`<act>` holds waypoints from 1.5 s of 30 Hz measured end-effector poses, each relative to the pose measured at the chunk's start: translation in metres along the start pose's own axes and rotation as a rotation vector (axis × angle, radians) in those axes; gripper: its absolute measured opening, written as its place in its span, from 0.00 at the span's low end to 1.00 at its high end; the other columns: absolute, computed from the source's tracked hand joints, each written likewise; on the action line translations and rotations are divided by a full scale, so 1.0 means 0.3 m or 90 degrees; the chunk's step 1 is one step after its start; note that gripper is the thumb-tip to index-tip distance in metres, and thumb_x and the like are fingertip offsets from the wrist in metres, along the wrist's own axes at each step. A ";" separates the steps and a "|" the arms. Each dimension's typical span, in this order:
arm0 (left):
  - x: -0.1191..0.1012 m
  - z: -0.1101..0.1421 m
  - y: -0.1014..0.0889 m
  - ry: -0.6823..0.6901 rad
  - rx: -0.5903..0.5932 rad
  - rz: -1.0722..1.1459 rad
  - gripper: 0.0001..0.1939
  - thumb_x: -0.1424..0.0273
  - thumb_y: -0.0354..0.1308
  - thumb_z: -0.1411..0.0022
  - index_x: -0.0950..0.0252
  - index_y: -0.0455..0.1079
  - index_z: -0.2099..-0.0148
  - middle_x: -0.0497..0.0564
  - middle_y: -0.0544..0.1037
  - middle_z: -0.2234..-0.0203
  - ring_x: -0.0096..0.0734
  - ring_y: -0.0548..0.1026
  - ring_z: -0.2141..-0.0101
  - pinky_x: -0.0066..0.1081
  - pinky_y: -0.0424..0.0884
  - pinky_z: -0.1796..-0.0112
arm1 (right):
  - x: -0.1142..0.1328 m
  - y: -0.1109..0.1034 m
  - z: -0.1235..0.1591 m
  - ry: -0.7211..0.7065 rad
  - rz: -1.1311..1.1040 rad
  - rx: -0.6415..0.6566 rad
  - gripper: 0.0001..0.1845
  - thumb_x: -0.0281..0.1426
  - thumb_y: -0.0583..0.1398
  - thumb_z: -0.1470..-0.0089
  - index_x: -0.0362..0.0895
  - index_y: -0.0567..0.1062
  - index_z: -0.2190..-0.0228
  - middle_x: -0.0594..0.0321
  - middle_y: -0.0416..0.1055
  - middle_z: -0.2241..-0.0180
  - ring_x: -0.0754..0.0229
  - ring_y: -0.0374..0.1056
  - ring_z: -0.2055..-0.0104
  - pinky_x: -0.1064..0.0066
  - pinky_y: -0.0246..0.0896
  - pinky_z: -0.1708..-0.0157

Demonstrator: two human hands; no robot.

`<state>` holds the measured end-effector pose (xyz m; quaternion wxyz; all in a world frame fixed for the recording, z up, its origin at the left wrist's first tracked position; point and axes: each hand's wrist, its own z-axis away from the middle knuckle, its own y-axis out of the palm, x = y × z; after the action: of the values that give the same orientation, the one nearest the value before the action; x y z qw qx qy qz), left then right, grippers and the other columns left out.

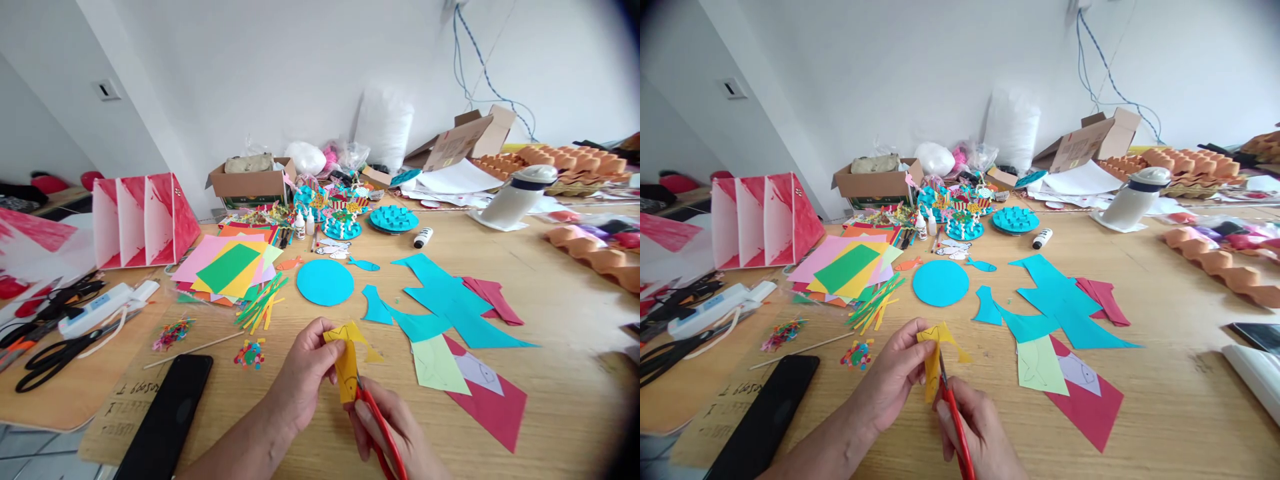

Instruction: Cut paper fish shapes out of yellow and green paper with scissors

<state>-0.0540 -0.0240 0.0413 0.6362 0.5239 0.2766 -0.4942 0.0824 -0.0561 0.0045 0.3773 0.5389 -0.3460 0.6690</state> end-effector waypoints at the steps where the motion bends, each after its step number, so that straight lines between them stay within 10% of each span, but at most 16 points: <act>1: 0.001 0.002 0.001 0.002 0.003 0.003 0.09 0.69 0.57 0.49 0.65 0.59 0.69 0.42 0.64 0.80 0.18 0.59 0.80 0.21 0.53 0.79 | -0.001 -0.001 0.002 -0.006 0.001 0.000 0.21 0.48 0.49 0.46 0.45 0.61 0.78 0.71 0.57 0.84 0.66 0.55 0.81 0.76 0.51 0.80; 13: 0.022 0.012 0.009 0.071 -0.031 -0.037 0.08 0.68 0.55 0.47 0.66 0.58 0.68 0.43 0.64 0.79 0.19 0.59 0.79 0.21 0.54 0.80 | 0.009 0.020 -0.005 -0.011 -0.028 -0.045 0.17 0.43 0.54 0.47 0.42 0.70 0.67 0.72 0.58 0.85 0.66 0.54 0.82 0.76 0.52 0.81; 45: 0.044 0.015 0.045 0.069 0.013 -0.070 0.04 0.71 0.51 0.46 0.64 0.58 0.70 0.42 0.62 0.81 0.20 0.59 0.82 0.22 0.58 0.82 | -0.094 0.044 0.003 -0.020 -0.083 -0.084 0.23 0.48 0.49 0.45 0.44 0.62 0.81 0.70 0.58 0.86 0.66 0.54 0.83 0.74 0.50 0.82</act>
<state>-0.0376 -0.0333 0.0364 0.5867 0.5403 0.3340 -0.5023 0.0751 -0.0668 -0.0238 0.4490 0.5445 -0.3595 0.6104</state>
